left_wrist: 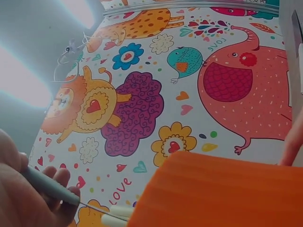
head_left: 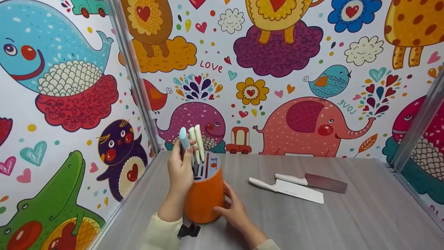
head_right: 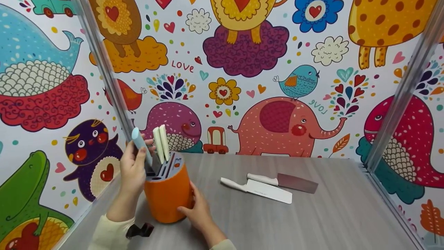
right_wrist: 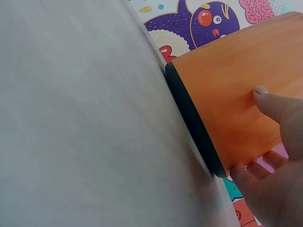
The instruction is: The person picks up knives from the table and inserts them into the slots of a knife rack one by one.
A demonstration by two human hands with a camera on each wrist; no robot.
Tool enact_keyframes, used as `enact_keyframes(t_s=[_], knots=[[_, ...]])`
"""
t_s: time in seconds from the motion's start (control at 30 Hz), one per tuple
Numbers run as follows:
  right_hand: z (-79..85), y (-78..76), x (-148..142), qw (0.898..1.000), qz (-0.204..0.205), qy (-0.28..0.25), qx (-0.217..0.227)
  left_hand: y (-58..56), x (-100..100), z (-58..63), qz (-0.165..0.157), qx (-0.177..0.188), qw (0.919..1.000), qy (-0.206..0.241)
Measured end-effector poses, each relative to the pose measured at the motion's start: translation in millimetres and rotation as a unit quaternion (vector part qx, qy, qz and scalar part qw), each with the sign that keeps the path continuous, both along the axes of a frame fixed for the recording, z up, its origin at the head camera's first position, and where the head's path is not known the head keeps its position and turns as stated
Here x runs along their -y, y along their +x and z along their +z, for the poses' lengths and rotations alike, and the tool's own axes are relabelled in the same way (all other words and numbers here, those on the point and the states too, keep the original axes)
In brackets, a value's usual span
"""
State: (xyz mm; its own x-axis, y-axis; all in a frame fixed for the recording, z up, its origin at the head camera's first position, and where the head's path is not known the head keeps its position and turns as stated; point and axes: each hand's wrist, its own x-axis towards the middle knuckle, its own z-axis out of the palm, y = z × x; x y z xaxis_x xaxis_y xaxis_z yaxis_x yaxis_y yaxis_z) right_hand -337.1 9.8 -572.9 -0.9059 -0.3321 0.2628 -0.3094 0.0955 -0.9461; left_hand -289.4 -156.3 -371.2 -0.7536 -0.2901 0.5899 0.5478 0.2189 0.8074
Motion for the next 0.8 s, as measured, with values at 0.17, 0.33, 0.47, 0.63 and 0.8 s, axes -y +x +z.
enact_keyframes(t_s=[0.17,0.33,0.47,0.63,0.8], knots=[[2.0,0.9,0,1.0,0.008,-0.011,0.007,-5.3,1,-8.0,0.007,0.025,0.9997,-0.005],[2.7,1.9,1,1.0,0.004,-0.014,0.02,-8.3,1,-13.7,0.008,0.046,0.9989,0.001],[3.0,2.9,1,1.0,-0.001,-0.013,0.014,-11.3,1,-19.3,0.01,0.052,0.9986,0.002],[-0.9,1.2,-1,1.0,-0.001,-0.007,0.001,-15.3,0,-29.4,0.01,0.059,0.9981,0.011],[-0.5,1.0,0,1.0,0.0,-0.005,-0.004,-18.1,1,-34.9,0.024,0.079,0.9965,0.009]])
